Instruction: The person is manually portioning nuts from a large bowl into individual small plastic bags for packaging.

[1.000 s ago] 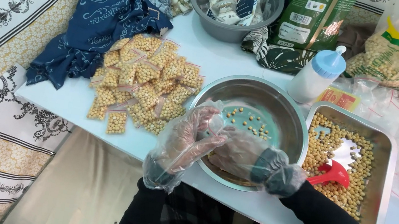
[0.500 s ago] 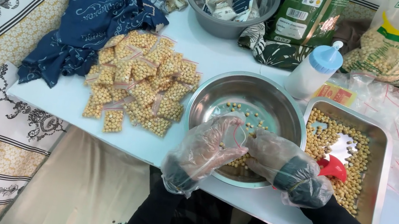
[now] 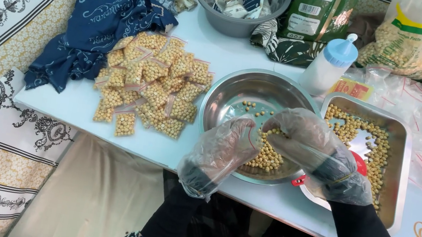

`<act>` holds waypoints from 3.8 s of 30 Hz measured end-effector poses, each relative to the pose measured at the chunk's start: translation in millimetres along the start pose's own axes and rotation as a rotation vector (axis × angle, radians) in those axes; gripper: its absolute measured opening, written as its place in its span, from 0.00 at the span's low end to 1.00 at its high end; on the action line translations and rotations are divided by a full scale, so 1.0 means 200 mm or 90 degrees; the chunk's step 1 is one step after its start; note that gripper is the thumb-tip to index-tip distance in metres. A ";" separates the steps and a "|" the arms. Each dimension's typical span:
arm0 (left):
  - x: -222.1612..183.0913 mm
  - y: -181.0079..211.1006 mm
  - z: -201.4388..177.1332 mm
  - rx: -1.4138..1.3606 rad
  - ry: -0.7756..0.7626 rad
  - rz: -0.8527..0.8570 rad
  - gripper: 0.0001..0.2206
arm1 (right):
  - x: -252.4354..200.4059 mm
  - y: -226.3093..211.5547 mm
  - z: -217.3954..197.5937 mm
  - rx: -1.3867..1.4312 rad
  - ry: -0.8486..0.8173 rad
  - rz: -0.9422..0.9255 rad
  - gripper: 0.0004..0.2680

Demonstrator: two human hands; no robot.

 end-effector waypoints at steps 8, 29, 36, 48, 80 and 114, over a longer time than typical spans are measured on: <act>-0.03 0.10 -0.07 -0.165 0.040 -0.043 0.20 | -0.12 -0.17 -0.03 0.059 0.053 -0.089 0.10; -0.05 -0.36 0.25 0.127 0.271 0.036 0.31 | 0.02 -0.05 0.38 -0.267 -0.075 0.054 0.20; -0.05 -0.34 0.22 0.086 0.261 0.083 0.33 | 0.04 0.02 0.42 -0.254 -0.089 0.120 0.14; -0.05 -0.02 0.06 -0.148 0.131 -0.201 0.31 | -0.12 -0.15 0.05 0.221 0.072 0.122 0.10; 0.02 -0.14 0.02 -0.232 0.135 -0.191 0.26 | 0.26 0.18 0.56 -0.433 -0.081 -0.042 0.12; 0.10 -0.10 0.08 0.029 -0.014 -0.226 0.23 | 0.06 0.05 0.15 -0.269 -0.170 -0.094 0.11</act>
Point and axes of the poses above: each hand's wrist, its own x-axis towards the middle knuckle, its own z-axis out of the palm, y = z × x, the point moved 3 cm from there along x, towards the middle knuckle, and after that the axes turned 10 degrees about z, right-handed, at the moved point
